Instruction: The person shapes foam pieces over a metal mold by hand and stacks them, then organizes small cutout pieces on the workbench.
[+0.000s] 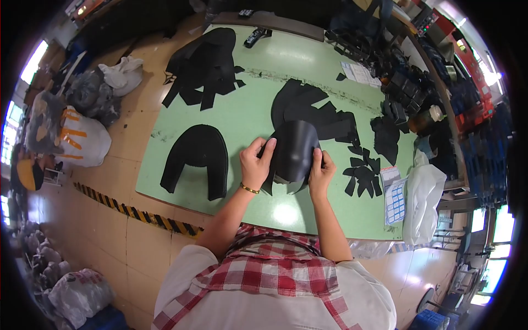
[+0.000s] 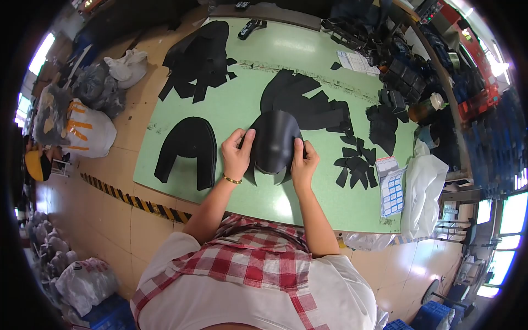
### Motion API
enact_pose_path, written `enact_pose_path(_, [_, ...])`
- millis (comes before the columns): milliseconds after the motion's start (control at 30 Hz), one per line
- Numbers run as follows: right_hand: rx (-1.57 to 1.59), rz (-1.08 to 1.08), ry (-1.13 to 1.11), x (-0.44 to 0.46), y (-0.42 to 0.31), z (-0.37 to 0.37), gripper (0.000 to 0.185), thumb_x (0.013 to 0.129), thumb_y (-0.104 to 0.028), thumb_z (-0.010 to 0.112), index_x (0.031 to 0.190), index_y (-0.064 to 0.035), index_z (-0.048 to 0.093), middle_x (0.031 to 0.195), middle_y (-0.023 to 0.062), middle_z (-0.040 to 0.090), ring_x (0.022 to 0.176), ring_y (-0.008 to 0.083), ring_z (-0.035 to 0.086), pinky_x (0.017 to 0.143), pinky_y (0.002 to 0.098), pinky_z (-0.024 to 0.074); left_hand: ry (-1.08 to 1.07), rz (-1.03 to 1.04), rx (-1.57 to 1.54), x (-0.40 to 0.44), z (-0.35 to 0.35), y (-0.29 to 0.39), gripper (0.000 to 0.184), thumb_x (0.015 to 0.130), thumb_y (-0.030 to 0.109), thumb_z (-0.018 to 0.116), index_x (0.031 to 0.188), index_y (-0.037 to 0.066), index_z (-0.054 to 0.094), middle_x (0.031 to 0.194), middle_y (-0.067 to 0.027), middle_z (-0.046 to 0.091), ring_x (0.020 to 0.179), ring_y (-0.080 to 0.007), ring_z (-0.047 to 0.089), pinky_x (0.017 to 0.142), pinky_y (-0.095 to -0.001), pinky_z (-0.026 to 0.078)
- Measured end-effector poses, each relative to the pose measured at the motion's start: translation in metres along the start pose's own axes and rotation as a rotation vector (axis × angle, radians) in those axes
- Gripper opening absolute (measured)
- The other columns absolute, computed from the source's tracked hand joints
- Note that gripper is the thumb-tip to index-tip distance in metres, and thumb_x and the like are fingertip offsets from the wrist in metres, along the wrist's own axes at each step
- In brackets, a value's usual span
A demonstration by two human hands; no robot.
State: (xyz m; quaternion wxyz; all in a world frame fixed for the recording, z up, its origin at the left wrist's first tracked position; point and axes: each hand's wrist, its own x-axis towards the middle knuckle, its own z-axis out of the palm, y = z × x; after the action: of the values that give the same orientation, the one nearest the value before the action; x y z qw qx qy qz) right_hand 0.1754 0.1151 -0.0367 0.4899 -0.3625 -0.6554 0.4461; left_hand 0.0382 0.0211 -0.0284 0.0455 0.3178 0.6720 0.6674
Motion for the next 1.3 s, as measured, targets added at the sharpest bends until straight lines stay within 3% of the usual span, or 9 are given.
enact_pose_path(233, [0.087, 0.109, -0.059, -0.028, 0.016, -0.012, 0.042, 0.101, -0.024, 0.055, 0.067, -0.0031, 0.042, 0.064, -0.0062, 0.035, 0.063, 0.0055, 0.028, 0.053, 0.0268, 0.0233, -0.133, -0.152, -0.110, -0.023, -0.010, -0.011, 0.038, 0.098, 0.020, 0.061, 0.067, 0.002, 0.049, 0.060, 0.0076, 0.038, 0.058, -0.0002, 0.030, 0.048, -0.0236, 0.022])
enact_pose_path(433, [0.154, 0.200, -0.172, -0.036, 0.015, -0.023, 0.037, 0.103, -0.027, 0.052, 0.071, -0.0089, 0.055, 0.070, -0.0097, 0.044, 0.065, 0.0023, 0.032, 0.056, 0.0224, 0.0255, -0.126, -0.198, -0.327, -0.034, -0.011, -0.002, 0.036, 0.097, 0.024, 0.061, 0.072, -0.001, 0.054, 0.061, 0.0060, 0.040, 0.057, -0.0017, 0.035, 0.048, -0.0257, 0.028])
enact_pose_path(633, [0.168, 0.240, -0.268, -0.052, -0.031, -0.033, 0.037, 0.103, -0.027, 0.052, 0.074, -0.0056, 0.056, 0.071, -0.0084, 0.044, 0.066, 0.0028, 0.033, 0.057, 0.0219, 0.0263, -0.123, -0.087, 0.075, -0.039, -0.052, 0.020, 0.034, 0.094, 0.027, 0.064, 0.077, -0.001, 0.057, 0.058, -0.0141, 0.045, 0.050, -0.0150, 0.036, 0.049, -0.0342, 0.035])
enact_pose_path(733, [0.103, 0.040, -0.469, -0.055, -0.073, -0.044, 0.032, 0.102, -0.022, 0.051, 0.077, -0.0037, 0.055, 0.071, -0.0054, 0.048, 0.064, 0.0048, 0.039, 0.058, 0.0220, 0.0316, -0.072, -0.090, 0.132, -0.020, -0.104, 0.058, 0.029, 0.093, 0.026, 0.067, 0.080, 0.000, 0.063, 0.059, -0.0078, 0.051, 0.056, -0.0094, 0.043, 0.053, -0.0298, 0.039])
enact_pose_path(767, [0.284, 0.208, -0.548, -0.051, -0.102, -0.044, 0.026, 0.102, -0.019, 0.050, 0.084, -0.0013, 0.057, 0.071, -0.0011, 0.054, 0.064, 0.0078, 0.049, 0.061, 0.0229, 0.0398, -0.023, -0.066, 0.109, -0.007, -0.119, 0.055, 0.026, 0.092, 0.023, 0.067, 0.080, 0.001, 0.064, 0.062, -0.0021, 0.054, 0.060, -0.0058, 0.044, 0.054, -0.0278, 0.039])
enact_pose_path(933, [-0.045, -0.137, -0.374, 0.048, -0.050, -0.033, 0.014, 0.095, -0.013, 0.061, 0.099, 0.0004, 0.059, 0.079, 0.0066, 0.061, 0.073, 0.0143, 0.059, 0.067, 0.0282, 0.0473, 0.020, -0.048, 0.213, 0.077, -0.207, 0.003, 0.039, 0.098, 0.024, 0.061, 0.070, 0.000, 0.047, 0.059, 0.0045, 0.036, 0.057, -0.0021, 0.028, 0.049, -0.0255, 0.023])
enact_pose_path(1033, [-0.750, -0.651, -0.425, 0.091, 0.032, -0.029, 0.041, 0.080, -0.014, 0.074, 0.116, -0.0036, 0.056, 0.107, 0.0125, 0.062, 0.101, 0.0276, 0.059, 0.082, 0.0384, 0.0472, -0.070, 0.096, 0.719, 0.102, -0.238, -0.092, 0.040, 0.095, 0.028, 0.063, 0.068, 0.003, 0.050, 0.053, 0.0006, 0.037, 0.050, -0.0093, 0.036, 0.049, -0.0319, 0.029])
enact_pose_path(1100, [-0.968, -0.614, -0.552, 0.096, 0.059, -0.024, 0.062, 0.074, -0.021, 0.078, 0.128, -0.0059, 0.050, 0.133, 0.0124, 0.051, 0.122, 0.0309, 0.049, 0.096, 0.0440, 0.0416, -0.138, 0.005, 0.933, 0.095, -0.244, -0.121, 0.033, 0.094, 0.030, 0.063, 0.077, 0.001, 0.058, 0.058, -0.0092, 0.050, 0.052, -0.0234, 0.051, 0.054, -0.0393, 0.039])
enact_pose_path(1300, [-1.202, -0.906, -0.490, 0.101, 0.125, -0.025, 0.036, 0.088, -0.019, 0.062, 0.120, -0.0034, 0.059, 0.124, 0.0167, 0.062, 0.114, 0.0304, 0.060, 0.092, 0.0411, 0.0495, 0.004, 0.166, 0.887, 0.084, -0.229, -0.096, 0.030, 0.096, 0.030, 0.058, 0.115, 0.007, 0.058, 0.104, -0.0147, 0.064, 0.100, -0.0333, 0.059, 0.085, -0.0439, 0.047])
